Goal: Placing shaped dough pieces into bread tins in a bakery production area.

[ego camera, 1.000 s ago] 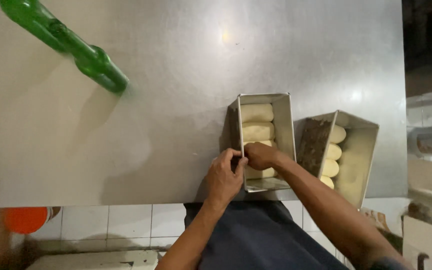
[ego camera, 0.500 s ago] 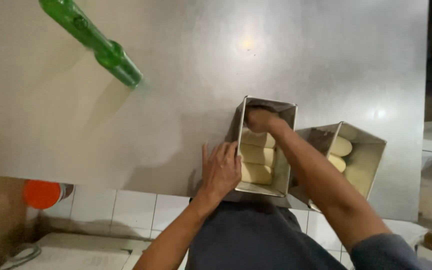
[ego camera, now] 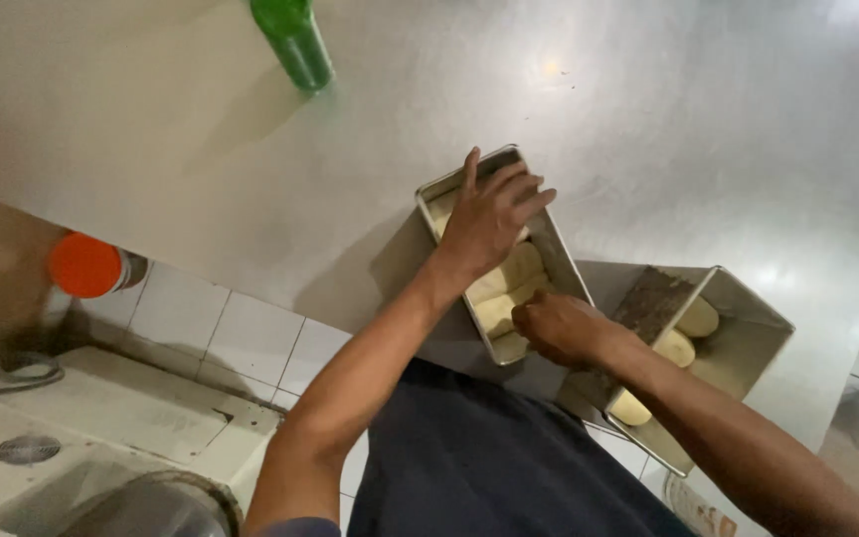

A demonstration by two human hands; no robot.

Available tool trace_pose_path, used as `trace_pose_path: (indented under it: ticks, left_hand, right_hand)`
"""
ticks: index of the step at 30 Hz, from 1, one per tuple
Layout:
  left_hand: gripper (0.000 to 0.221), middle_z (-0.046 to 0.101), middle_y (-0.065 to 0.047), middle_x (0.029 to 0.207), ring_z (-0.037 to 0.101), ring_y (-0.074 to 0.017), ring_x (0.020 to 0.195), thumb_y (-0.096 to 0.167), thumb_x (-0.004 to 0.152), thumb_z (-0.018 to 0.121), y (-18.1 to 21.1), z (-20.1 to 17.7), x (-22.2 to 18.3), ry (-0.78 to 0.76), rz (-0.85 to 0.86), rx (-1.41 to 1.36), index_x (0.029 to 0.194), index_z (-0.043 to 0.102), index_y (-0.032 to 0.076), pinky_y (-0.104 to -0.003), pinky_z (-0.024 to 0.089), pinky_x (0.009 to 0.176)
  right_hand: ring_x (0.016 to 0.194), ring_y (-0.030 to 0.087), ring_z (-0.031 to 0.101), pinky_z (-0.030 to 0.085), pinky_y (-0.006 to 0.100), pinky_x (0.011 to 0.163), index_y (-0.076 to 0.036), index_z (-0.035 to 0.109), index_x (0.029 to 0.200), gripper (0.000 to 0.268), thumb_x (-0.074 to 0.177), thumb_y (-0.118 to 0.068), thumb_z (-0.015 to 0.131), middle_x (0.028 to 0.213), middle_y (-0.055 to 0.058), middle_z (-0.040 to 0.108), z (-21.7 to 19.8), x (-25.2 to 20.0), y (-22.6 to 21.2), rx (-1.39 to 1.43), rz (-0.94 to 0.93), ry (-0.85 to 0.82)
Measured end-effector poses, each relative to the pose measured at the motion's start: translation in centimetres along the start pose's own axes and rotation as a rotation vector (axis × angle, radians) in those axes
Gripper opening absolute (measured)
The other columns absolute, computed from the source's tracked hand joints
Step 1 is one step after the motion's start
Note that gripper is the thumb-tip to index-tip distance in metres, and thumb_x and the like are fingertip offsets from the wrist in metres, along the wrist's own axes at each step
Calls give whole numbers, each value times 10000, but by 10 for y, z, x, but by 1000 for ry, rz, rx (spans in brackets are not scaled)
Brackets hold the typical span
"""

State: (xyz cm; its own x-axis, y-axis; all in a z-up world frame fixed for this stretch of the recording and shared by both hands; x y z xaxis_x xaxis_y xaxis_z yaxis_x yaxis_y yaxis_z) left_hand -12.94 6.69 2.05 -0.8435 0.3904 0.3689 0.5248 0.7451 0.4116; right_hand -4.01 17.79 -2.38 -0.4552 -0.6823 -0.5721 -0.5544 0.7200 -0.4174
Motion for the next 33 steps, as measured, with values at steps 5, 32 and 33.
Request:
trace_pose_path:
  ticks: [5,32,33]
  left_hand:
    - [374,666,-146,1282,582,-346,1236,205,889,763,-6,-72,-82,337,-435,-148,1243,684,115,-574,344,1120]
    - [233,790,-56,977,711,-292,976,356,894,725,-25,-30,-148,-24,-845,-508,927,774,131,-598,334,1086]
    - [235,781,-62,990,703,-299,984,355,908,720,-28,-29,-141,8,-794,-500,945,764,127,-607,330,1091]
  right_hand:
    - [902,390,712,543,502,804,-45,714,942,207,948,-206,584,892,182,730,4,18,-21,177,68,-70]
    - [855,405,684,523,521,748,-19,748,957,261,842,-245,689,933,247,731,34,134,40,335,162,64]
    - [843,393,693,528,516,744,-15,748,969,252,862,-229,667,931,249,736,15,135,50,314,233,34]
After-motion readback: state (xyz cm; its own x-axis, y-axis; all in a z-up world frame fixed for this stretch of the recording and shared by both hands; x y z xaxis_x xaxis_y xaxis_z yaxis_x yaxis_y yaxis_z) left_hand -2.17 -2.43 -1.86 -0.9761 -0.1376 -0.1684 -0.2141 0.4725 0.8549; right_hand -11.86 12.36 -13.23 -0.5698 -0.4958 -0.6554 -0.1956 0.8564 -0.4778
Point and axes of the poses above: each hand's wrist, its own x-axis towards the middle knuckle, its own z-axis out of the palm, y = z × x, the point moved 8 cm from there along x, towards the middle knuckle
